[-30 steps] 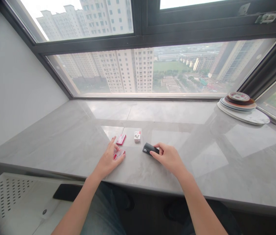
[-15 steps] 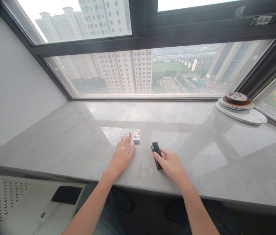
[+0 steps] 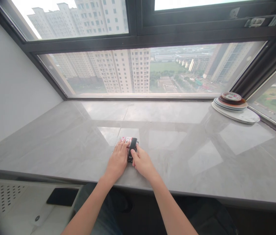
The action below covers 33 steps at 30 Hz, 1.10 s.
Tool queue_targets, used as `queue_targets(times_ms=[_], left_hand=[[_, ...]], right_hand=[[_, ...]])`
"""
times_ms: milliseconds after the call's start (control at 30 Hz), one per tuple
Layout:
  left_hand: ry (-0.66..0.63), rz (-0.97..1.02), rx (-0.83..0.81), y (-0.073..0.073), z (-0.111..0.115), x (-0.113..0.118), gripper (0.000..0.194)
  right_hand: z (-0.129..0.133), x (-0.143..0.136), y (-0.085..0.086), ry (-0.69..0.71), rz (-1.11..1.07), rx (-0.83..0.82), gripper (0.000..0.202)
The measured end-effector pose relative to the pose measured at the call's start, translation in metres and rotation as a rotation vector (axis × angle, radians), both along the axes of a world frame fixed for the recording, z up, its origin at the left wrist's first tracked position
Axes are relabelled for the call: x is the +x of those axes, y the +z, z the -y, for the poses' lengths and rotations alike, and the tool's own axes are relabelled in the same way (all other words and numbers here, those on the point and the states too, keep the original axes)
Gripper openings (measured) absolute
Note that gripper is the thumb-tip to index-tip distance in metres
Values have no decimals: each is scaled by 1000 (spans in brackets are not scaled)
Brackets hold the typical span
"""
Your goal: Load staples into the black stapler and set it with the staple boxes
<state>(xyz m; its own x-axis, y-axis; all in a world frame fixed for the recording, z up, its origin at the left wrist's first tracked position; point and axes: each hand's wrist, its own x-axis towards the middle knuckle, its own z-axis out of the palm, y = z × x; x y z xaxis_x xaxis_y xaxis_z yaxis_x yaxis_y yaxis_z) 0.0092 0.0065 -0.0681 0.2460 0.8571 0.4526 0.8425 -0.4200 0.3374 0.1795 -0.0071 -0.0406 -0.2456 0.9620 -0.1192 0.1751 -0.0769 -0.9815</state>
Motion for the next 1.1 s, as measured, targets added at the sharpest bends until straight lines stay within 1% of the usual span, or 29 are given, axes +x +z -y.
queue_targets(times_ms=[100,167,300,367,467,533,600,667,733,800,867,933,967,1033,1100], left_hand=[[25,-3,13,1,-4,-33,44],[37,-8,21,2,-12,-59,44],[88,-20,19,4,-39,-114,43],[94,-24,12,6,-53,-134,43],[93,-29,7,7,-65,-148,45],[116,-32,6,8,-66,-148,45],[155,-26,0,9,-64,-145,47],[204,-1,-1,14,-60,-143,49],[243,49,14,21,-55,-142,50],[267,115,59,32,-48,-140,50],[276,194,128,42,-37,-130,47],[246,264,171,50,-23,-107,43],[202,282,159,51,-15,-91,41],[34,240,58,49,0,-51,40],[-109,140,-65,40,10,-10,42]], right_hand=[[-15,-34,-4,70,-33,23,58],[-30,-59,-6,125,-62,13,53],[-64,-111,-6,194,-84,-22,47],[-78,-131,-6,201,-85,-35,49],[-89,-147,-5,189,-90,-43,55],[-90,-150,-4,170,-104,-44,61],[-87,-148,-4,123,-122,-41,70],[-79,-139,-4,41,-134,-35,76],[-65,-120,-6,-60,-128,-3,74],[-47,-88,-9,-162,-80,83,72],[-26,-43,-11,-237,45,220,68],[-7,6,-12,-256,239,342,59],[2,29,-12,-245,386,408,55],[14,65,-12,-202,651,467,55],[22,86,-13,-125,857,467,59]])
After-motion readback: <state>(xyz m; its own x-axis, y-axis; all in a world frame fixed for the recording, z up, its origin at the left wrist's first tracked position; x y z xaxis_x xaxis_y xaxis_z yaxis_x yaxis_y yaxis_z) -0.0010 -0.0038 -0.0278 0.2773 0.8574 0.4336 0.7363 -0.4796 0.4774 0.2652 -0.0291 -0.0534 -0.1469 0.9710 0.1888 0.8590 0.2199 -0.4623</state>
